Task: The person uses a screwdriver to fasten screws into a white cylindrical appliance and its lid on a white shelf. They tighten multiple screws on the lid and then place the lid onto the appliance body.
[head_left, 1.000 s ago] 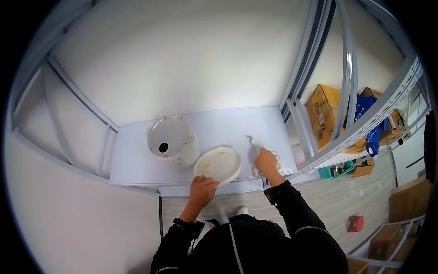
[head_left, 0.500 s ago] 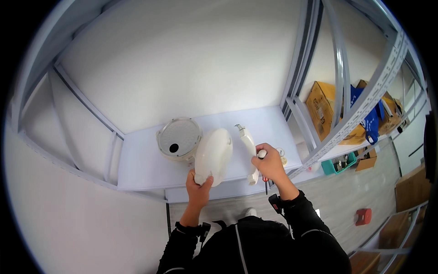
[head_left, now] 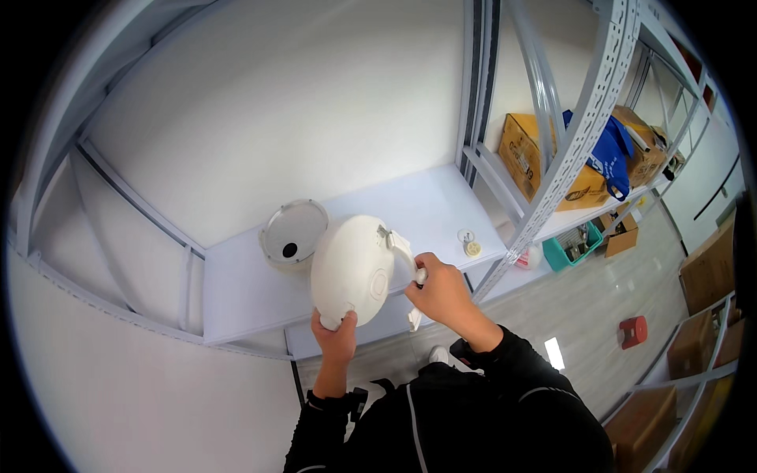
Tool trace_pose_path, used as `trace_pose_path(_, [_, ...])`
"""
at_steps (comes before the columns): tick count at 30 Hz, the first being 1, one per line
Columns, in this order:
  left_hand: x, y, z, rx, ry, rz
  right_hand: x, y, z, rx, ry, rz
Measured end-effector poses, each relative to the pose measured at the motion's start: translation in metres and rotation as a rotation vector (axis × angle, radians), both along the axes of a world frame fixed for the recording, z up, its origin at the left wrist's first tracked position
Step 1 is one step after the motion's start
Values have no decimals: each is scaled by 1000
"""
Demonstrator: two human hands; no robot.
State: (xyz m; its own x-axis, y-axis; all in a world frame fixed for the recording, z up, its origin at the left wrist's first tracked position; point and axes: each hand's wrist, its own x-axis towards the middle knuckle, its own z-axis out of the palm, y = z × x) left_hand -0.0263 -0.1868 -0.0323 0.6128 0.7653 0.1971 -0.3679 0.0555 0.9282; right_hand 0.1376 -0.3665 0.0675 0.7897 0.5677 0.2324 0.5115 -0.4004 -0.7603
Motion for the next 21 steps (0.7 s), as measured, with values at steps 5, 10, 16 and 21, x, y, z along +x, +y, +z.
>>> trace_pose_path(5, [-30,-17,13,298,124,-13,-26,-3,9,66,43,20])
trace_pose_path(10, [-51,-30,26,272,88,-68,-49,-2,8,187,170,68])
trace_pose_path(16, [-74,-33,22,326,85,-99,-76,3,9,300,334,137])
trace_pose_path(21, [-82,-40,29,299,70,-56,-74,13,-26,239,-16,118])
